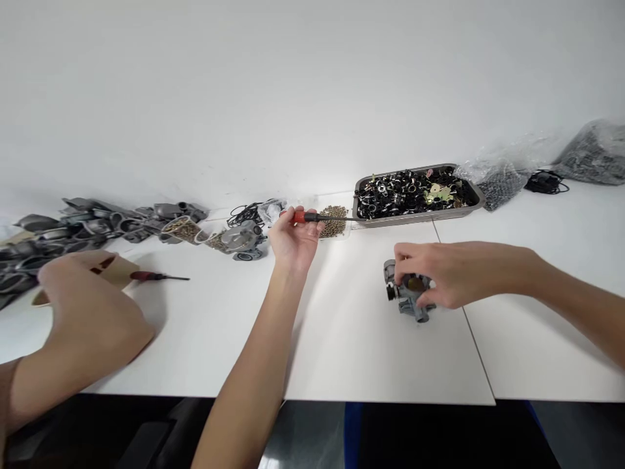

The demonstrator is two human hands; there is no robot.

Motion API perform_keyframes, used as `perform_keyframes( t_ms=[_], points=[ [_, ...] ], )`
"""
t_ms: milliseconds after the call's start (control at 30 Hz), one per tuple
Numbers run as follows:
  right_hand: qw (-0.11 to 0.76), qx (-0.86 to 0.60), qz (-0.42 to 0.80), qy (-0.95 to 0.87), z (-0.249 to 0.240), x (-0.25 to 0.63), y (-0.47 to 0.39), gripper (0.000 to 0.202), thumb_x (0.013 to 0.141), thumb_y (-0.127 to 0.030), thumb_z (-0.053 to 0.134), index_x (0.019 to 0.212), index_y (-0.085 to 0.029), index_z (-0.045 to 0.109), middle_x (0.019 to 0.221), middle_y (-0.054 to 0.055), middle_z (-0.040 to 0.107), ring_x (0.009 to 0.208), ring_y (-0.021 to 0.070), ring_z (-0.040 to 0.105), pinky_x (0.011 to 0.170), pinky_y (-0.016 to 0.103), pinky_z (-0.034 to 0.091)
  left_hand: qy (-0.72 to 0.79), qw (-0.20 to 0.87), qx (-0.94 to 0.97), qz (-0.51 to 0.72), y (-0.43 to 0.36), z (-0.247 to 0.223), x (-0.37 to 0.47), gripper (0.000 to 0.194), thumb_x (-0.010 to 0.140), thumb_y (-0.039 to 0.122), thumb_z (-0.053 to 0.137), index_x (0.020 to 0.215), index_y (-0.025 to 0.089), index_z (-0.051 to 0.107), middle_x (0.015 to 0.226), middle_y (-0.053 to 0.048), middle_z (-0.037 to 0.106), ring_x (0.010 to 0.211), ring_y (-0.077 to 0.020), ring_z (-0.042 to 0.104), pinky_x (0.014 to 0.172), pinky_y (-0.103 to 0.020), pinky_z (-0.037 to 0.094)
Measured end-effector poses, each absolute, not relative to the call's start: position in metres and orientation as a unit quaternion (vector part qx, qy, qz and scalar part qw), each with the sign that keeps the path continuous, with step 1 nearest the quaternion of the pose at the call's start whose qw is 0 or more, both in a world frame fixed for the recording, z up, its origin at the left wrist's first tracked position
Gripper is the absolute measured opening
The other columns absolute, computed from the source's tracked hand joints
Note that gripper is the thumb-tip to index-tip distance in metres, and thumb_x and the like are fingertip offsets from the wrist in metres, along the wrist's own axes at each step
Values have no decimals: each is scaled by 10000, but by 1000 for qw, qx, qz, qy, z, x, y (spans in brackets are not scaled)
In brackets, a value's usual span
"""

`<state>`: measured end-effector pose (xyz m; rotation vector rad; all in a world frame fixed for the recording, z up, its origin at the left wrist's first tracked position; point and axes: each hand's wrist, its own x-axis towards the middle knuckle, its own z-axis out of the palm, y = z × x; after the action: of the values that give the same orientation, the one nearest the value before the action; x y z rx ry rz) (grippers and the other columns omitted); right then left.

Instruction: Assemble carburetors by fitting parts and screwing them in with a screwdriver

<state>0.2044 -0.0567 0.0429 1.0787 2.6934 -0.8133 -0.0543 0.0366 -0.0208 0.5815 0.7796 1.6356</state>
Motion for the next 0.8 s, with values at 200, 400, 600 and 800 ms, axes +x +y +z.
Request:
perform_keyframes(
  t_ms=[200,400,600,800],
  points=[
    [72,342,-319,881,33,199,-58,275,836,-219,636,1099,-177,566,1118,61,487,645,81,436,523,242,287,300,584,261,708,33,-11,-56,265,926,188,389,695,173,517,654,-39,636,473,-84,528,452,-204,418],
    [48,325,-389,861,21,204,-42,505,770,-323,718,1232,-224,539,1109,66,493,840,156,496,682,258,371,248,587,307,707,17,8,-54,293,924,200,413,658,174,535,680,-41,643,511,-112,579,371,-199,374],
    [65,291,-385,873,15,205,-34,533,788,-379,732,1292,-338,563,1059,34,464,797,138,460,694,262,336,187,574,505,616,3,55,-40,373,908,173,339,711,147,654,664,-87,684,356,-119,481,290,-240,363],
    [88,287,-349,888,20,203,-37,493,836,-336,697,1308,-377,559,1048,29,438,742,114,437,695,261,329,129,542,660,504,0,93,-12,342,859,153,358,749,127,681,640,-101,671,284,-123,442,250,-269,392]
  ],
)
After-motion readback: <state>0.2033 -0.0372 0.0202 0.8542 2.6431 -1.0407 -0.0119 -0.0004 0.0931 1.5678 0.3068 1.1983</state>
